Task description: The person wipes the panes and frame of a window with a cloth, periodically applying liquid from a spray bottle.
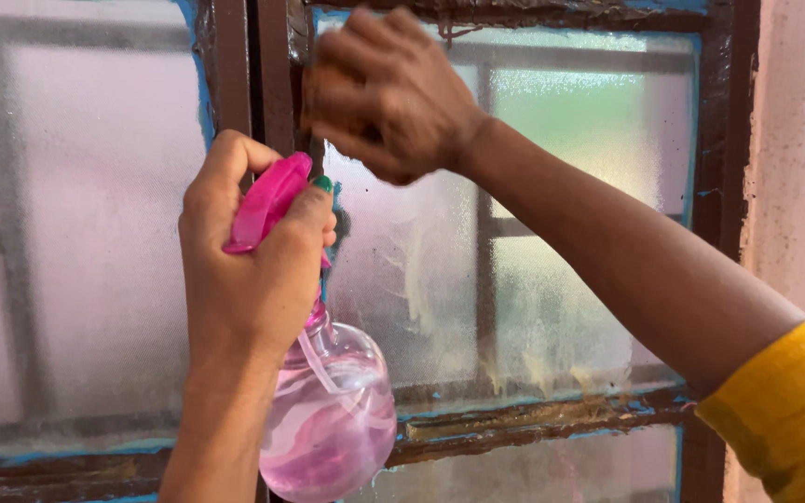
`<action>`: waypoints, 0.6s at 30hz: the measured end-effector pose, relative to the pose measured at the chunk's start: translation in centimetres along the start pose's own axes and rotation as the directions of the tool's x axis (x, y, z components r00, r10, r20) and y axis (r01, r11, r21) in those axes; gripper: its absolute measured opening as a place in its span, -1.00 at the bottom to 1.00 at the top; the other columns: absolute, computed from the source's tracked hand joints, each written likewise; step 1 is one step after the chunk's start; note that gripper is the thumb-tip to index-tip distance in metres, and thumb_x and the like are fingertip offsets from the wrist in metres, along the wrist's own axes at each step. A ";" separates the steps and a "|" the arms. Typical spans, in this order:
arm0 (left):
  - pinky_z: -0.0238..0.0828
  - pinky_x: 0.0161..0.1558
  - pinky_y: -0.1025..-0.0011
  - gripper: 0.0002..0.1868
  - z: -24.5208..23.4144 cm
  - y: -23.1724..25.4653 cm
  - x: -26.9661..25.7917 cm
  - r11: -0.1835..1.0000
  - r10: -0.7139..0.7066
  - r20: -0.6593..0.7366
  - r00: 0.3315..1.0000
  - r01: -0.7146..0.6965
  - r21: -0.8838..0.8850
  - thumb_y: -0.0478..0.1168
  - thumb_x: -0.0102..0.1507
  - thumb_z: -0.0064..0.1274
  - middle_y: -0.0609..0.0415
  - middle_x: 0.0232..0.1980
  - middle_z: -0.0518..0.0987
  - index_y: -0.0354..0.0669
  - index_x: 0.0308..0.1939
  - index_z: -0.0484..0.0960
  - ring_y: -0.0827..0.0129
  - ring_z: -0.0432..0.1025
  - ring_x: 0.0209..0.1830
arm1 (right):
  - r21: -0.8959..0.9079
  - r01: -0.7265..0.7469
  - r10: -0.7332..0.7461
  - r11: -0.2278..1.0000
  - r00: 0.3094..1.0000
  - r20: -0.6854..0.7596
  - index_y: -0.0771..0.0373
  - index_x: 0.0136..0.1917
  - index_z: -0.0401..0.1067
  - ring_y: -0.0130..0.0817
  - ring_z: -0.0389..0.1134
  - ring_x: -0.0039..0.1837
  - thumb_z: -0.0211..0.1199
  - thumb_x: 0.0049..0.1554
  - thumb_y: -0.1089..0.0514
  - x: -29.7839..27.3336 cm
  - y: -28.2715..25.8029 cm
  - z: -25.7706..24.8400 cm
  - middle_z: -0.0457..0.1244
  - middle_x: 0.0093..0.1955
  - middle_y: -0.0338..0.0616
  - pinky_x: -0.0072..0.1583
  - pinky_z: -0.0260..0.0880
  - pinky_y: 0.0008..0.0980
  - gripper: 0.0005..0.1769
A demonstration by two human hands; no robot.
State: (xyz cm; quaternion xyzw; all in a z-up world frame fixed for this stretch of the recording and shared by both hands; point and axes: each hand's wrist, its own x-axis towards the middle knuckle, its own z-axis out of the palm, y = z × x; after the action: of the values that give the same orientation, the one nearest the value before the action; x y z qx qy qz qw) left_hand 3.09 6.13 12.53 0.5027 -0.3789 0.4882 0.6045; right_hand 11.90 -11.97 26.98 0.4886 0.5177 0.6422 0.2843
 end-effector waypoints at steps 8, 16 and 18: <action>0.21 -0.49 0.48 -0.82 -0.3 0.4 0.1 0.949 0.140 -0.035 0.989 -0.124 0.291 -0.39 0.26 0.09 0.11 -0.49 0.44 -0.22 -0.30 0.36 0.56 0.30 -0.52 | -0.175 -0.389 0.336 0.904 0.902 -0.272 0.06 0.09 0.54 -0.16 0.21 0.23 0.30 0.25 -0.07 1.4 -2.8 2.3 0.22 0.21 -0.10 0.17 0.15 -0.09 -0.76; 0.27 -0.55 0.48 -0.84 -0.2 1.4 -0.2 0.975 0.005 -0.030 1.000 0.002 0.222 -0.36 0.21 0.08 0.15 -0.51 0.46 -0.18 -0.36 0.38 0.56 0.35 -0.57 | -0.184 -0.356 0.324 0.916 0.928 -0.185 0.06 0.14 0.53 -0.17 0.19 0.25 0.24 0.25 -0.07 2.4 -0.3 2.2 0.19 0.20 -0.05 0.15 0.16 -0.06 -0.73; 0.35 -0.50 0.51 -0.85 -0.2 1.6 -0.4 0.992 -0.015 -0.019 1.000 0.018 0.126 -0.35 0.21 0.07 0.18 -0.47 0.52 -0.17 -0.35 0.39 0.59 0.41 -0.51 | -0.262 -0.482 0.410 0.836 0.867 -0.284 0.09 0.04 0.51 -0.13 0.19 0.21 0.28 0.21 -0.09 3.1 -1.3 2.9 0.20 0.27 0.01 0.09 0.15 -0.07 -0.74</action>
State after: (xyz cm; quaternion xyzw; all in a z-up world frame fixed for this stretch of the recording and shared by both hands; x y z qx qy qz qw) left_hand 1.47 6.27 12.49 0.5387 -0.3378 0.5106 0.5788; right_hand 13.33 -7.77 26.75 0.4700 0.3038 0.8161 0.1442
